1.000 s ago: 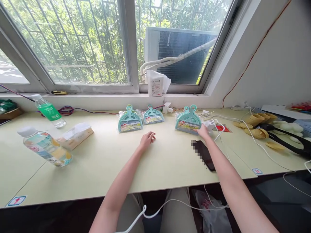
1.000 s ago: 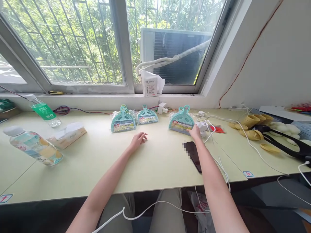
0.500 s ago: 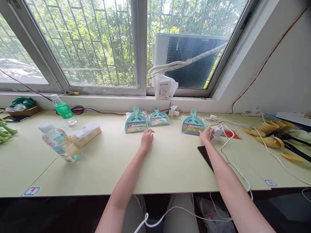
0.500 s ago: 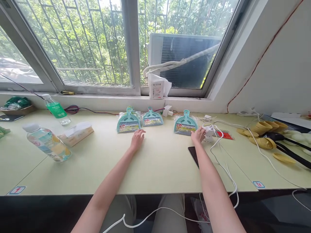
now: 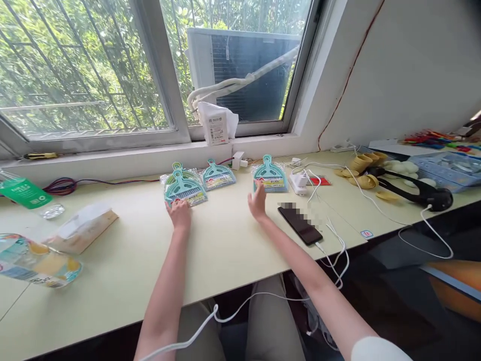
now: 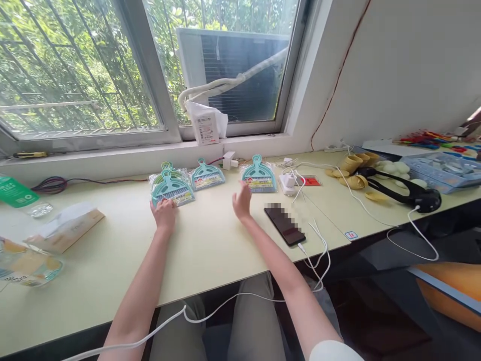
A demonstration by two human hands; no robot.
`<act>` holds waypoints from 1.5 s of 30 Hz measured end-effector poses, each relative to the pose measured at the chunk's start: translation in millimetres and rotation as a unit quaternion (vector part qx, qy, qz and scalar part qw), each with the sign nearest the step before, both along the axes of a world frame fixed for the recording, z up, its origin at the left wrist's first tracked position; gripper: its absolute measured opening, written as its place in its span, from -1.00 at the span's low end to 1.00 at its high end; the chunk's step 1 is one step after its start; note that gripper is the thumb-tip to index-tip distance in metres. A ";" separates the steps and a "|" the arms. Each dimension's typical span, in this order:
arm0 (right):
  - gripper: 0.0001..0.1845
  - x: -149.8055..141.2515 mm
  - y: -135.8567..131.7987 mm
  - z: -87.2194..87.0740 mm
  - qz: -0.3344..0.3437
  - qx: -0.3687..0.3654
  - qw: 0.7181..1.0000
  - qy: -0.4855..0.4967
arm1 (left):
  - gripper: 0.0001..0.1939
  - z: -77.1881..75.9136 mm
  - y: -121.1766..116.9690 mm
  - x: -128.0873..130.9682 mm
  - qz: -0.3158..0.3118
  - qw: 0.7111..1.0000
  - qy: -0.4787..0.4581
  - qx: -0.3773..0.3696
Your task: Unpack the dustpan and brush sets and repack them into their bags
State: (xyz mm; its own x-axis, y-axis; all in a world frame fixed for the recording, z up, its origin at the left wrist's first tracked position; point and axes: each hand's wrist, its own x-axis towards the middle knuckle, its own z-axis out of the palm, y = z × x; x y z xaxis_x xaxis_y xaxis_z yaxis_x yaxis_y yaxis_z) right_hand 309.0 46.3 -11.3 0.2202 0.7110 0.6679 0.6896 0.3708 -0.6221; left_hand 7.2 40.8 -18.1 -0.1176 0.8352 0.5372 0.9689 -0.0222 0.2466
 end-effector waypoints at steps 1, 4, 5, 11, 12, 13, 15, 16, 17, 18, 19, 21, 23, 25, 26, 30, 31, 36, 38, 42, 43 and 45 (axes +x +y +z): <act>-0.46 -16.9 -4.8 -3.9 0.047 -0.026 0.998 0.017 | -0.73 1.2 -1.7 3.2 -0.013 1.000 0.003 0.006; -0.52 -47.7 -10.6 -14.7 0.180 -0.153 0.966 0.105 | -0.76 4.1 -8.2 19.5 -0.053 0.999 0.003 0.015; -0.52 -50.8 -10.3 -16.9 0.209 -0.194 0.947 0.150 | -0.76 4.9 -11.1 28.0 -0.066 0.998 -0.004 0.020; -0.47 -30.5 -6.4 -12.1 0.319 -0.330 0.745 0.483 | -0.74 10.0 -36.9 95.3 -0.228 0.973 -0.033 0.031; -0.52 -26.9 -6.6 -10.4 0.327 -0.324 0.724 0.513 | -0.73 10.6 -40.9 103.9 -0.259 0.965 -0.028 0.021; -0.59 -24.0 -6.9 -9.2 0.327 -0.313 0.716 0.532 | -0.73 11.2 -44.1 110.5 -0.287 0.957 -0.027 0.009; -0.77 -20.4 -7.4 -8.0 0.307 -0.294 0.720 0.549 | -0.78 12.7 -47.3 116.8 -0.325 0.944 -0.049 -0.011; -0.81 -19.4 -7.7 -7.8 0.297 -0.291 0.723 0.552 | -0.82 13.8 -47.2 116.7 -0.329 0.941 -0.079 -0.015; -0.81 -18.6 -8.1 -7.6 0.291 -0.290 0.723 0.555 | -0.84 15.3 -45.9 114.6 -0.318 0.940 -0.123 -0.011; -0.79 -18.0 -8.6 -7.2 0.289 -0.290 0.721 0.559 | -0.81 17.0 -43.7 110.8 -0.291 0.940 -0.179 0.002; -0.78 -17.4 -9.4 -6.4 0.293 -0.287 0.718 0.562 | -0.73 19.0 -40.6 105.4 -0.250 0.937 -0.245 0.020; -0.76 -16.3 -12.0 -3.7 0.324 -0.274 0.712 0.560 | -0.57 23.0 -33.2 91.6 -0.164 0.905 -0.391 0.034; -0.71 -15.9 -15.5 -0.1 0.373 -0.260 0.710 0.537 | -0.47 25.8 -26.3 76.3 -0.139 0.835 -0.531 -0.039; -0.64 -16.7 -18.8 2.4 0.421 -0.263 0.712 0.497 | -0.47 26.2 -21.7 63.1 -0.186 0.737 -0.627 -0.172; -0.60 -17.7 -20.2 2.8 0.436 -0.272 0.715 0.473 | -0.49 25.5 -20.4 58.2 -0.205 0.694 -0.654 -0.220; -0.46 -22.7 -23.6 0.4 0.359 -0.290 0.816 0.348 | -0.55 18.2 -18.3 51.6 -0.196 0.653 -0.699 -0.216; -0.42 -23.3 -24.7 0.2 0.303 -0.265 0.864 0.304 | -0.55 16.1 -17.6 52.1 -0.191 0.656 -0.703 -0.199; -0.66 -24.3 -36.0 6.8 0.195 -0.081 0.977 -0.019 | -0.56 8.8 -13.8 57.7 -0.173 0.661 -0.715 -0.148; -0.71 -28.6 -41.1 8.6 0.267 -0.087 0.953 -0.114 | -0.57 8.6 -13.9 60.3 -0.187 0.653 -0.720 -0.140; -0.81 -39.6 -43.0 3.6 0.304 -0.135 0.940 -0.074 | -0.59 11.0 -16.7 64.9 -0.230 0.641 -0.722 -0.122; -0.84 -40.5 -41.4 1.7 0.291 -0.146 0.945 -0.031 | -0.59 11.8 -17.4 65.6 -0.232 0.642 -0.722 -0.117; -0.84 -38.9 -36.7 -1.3 0.267 -0.182 0.944 0.072 | -0.61 13.3 -18.4 66.0 -0.230 0.644 -0.721 -0.115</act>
